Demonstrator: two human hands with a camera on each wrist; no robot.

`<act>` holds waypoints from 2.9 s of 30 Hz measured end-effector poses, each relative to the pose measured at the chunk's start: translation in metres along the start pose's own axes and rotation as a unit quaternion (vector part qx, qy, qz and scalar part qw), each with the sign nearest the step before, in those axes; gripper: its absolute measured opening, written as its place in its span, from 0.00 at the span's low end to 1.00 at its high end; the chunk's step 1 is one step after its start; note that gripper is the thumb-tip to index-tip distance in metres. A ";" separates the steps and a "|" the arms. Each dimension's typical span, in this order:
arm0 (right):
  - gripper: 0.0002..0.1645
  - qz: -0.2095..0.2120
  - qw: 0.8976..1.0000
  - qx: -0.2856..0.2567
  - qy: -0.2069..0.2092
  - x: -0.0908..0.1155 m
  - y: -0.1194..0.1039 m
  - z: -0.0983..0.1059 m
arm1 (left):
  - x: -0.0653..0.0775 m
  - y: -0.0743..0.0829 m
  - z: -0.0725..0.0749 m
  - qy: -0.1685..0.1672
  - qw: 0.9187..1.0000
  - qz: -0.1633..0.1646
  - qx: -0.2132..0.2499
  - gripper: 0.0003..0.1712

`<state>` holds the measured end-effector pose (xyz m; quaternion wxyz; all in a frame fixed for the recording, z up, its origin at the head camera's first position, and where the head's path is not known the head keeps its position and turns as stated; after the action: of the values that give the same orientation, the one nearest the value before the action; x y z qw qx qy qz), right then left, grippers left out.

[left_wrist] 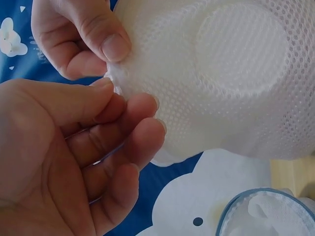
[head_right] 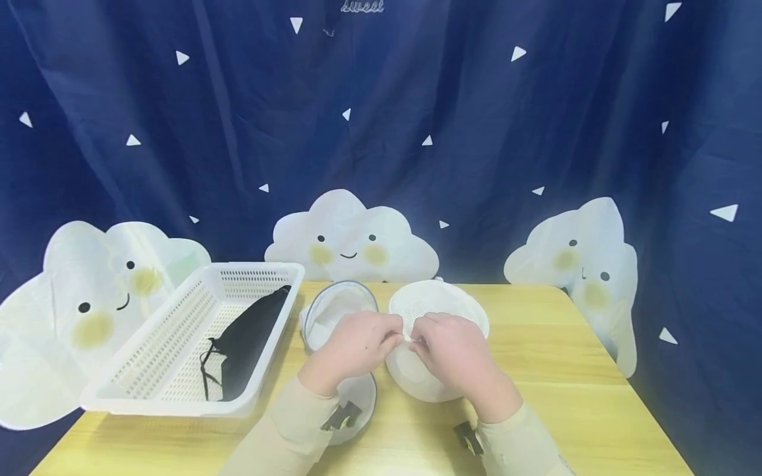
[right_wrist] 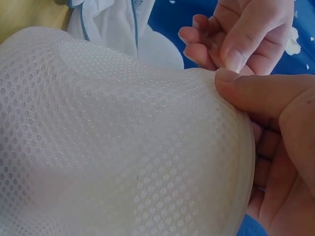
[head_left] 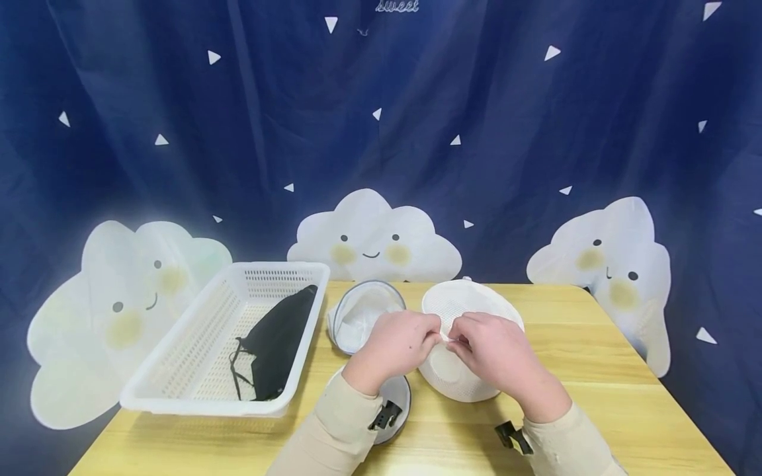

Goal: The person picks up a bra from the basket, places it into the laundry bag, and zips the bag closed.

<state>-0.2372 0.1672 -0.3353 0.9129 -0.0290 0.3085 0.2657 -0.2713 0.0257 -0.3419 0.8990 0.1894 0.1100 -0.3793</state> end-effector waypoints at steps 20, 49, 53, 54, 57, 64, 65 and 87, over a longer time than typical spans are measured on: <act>0.22 0.042 0.999 -0.027 0.014 0.002 0.010 0.012 | 0.002 -0.017 0.002 0.010 0.999 0.034 0.011 0.15; 0.19 -0.027 0.998 -0.023 -0.045 0.002 0.002 -0.010 | 0.000 0.002 -0.005 -0.004 0.999 -0.003 0.054 0.17; 0.20 -0.037 0.998 -0.020 -0.040 0.002 0.002 -0.010 | 0.000 0.003 -0.005 -0.001 0.998 -0.004 0.064 0.16; 0.20 -0.038 0.998 -0.022 -0.038 0.002 0.002 -0.009 | 0.000 0.004 -0.005 -0.001 0.998 -0.003 0.067 0.17; 0.19 -0.040 0.998 -0.024 -0.036 0.003 0.001 -0.008 | 0.001 0.004 -0.006 -0.002 0.998 -0.006 0.065 0.17; 0.20 -0.022 0.999 -0.027 -0.009 0.003 -0.001 -0.004 | 0.001 0.004 -0.006 -0.005 0.998 -0.007 0.065 0.17; 0.20 -0.017 0.999 -0.028 -0.003 0.003 -0.001 -0.004 | 0.001 0.004 -0.006 -0.006 0.998 -0.006 0.066 0.17; 0.18 0.022 0.999 -0.031 0.022 0.003 -0.005 0.000 | 0.005 0.002 -0.002 0.006 1.000 -0.012 0.028 0.16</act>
<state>-0.2325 0.1644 -0.3380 0.8986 -0.0563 0.3203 0.2946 -0.2666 0.0245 -0.3451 0.8882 0.2155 0.1064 -0.3916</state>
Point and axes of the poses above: each hand's wrist, its own x-axis away from the middle knuckle, its own z-axis out of the back of the hand, y = z × x, the point moved 5 cm from there along -x, towards the middle knuckle, and after that the axes turned 8 degrees about x, right-handed, at the moved point
